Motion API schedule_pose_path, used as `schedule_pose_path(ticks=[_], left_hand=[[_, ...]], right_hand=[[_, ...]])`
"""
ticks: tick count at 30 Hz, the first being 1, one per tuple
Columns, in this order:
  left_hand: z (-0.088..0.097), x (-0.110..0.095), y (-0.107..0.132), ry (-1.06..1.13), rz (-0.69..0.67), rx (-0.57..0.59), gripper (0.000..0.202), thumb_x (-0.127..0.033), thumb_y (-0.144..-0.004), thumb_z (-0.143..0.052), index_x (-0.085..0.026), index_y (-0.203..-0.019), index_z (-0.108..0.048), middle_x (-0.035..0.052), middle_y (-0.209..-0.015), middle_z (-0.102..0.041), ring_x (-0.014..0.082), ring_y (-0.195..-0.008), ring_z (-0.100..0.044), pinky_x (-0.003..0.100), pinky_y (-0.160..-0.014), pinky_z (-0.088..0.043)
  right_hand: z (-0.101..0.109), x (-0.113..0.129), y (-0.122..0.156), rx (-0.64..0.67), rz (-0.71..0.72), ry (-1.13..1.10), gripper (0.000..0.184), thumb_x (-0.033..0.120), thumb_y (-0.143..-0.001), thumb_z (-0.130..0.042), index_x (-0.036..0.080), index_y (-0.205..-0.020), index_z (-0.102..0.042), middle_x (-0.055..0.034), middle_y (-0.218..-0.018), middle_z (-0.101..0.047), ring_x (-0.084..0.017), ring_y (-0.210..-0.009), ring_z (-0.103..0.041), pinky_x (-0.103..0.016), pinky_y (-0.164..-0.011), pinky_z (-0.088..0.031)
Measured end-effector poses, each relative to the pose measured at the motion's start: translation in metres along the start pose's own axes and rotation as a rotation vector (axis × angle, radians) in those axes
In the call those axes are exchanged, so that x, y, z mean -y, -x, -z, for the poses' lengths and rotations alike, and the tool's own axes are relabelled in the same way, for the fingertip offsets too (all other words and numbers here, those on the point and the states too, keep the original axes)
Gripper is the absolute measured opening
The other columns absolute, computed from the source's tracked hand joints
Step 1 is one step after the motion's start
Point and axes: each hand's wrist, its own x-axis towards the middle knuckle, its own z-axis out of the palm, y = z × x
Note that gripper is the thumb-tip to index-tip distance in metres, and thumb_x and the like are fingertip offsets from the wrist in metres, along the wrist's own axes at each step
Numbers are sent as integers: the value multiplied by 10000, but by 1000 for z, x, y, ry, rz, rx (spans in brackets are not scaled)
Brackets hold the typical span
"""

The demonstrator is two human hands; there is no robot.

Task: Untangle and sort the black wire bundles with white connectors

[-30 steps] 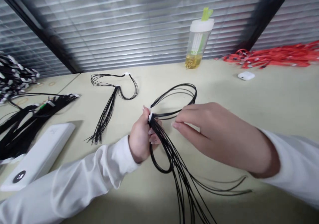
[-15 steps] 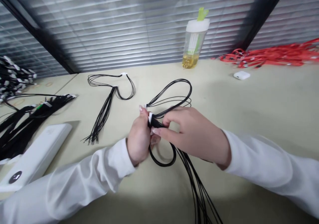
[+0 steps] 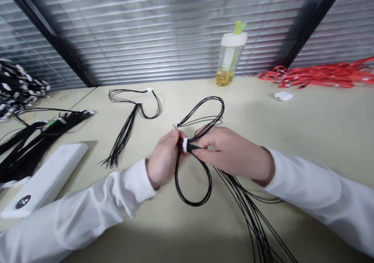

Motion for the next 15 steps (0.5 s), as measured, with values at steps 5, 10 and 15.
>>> schedule_pose_path(ticks=[5,10,15], left_hand=[[-2,2,2,81,-53,49,330,-377,-871,-408,-141,-643,-449,-1,-613,-429,97,-534,-397,238,-534,-356],[-2,8,3,-170,-331,14,332,-436,-836,-461,-150,-669,-434,-18,-635,-389,86,-563,-349,227,-543,-310],[3,7,0,-384,-407,-7,401,-474,-869,-362,-150,-637,-406,-23,-580,-350,85,-546,-321,237,-535,-281]], right_hand=[[0,-1,-2,-3,2,52,302,217,-779,-436,108,-502,-386,10,-568,-449,-48,-542,-374,-219,-569,-269],[-5,-1,-1,29,11,57,298,218,-776,-431,110,-502,-384,15,-531,-441,-45,-508,-347,-221,-542,-251],[-12,7,-1,-98,111,93,277,183,-774,-454,113,-511,-409,9,-547,-454,-62,-558,-346,-236,-569,-254]])
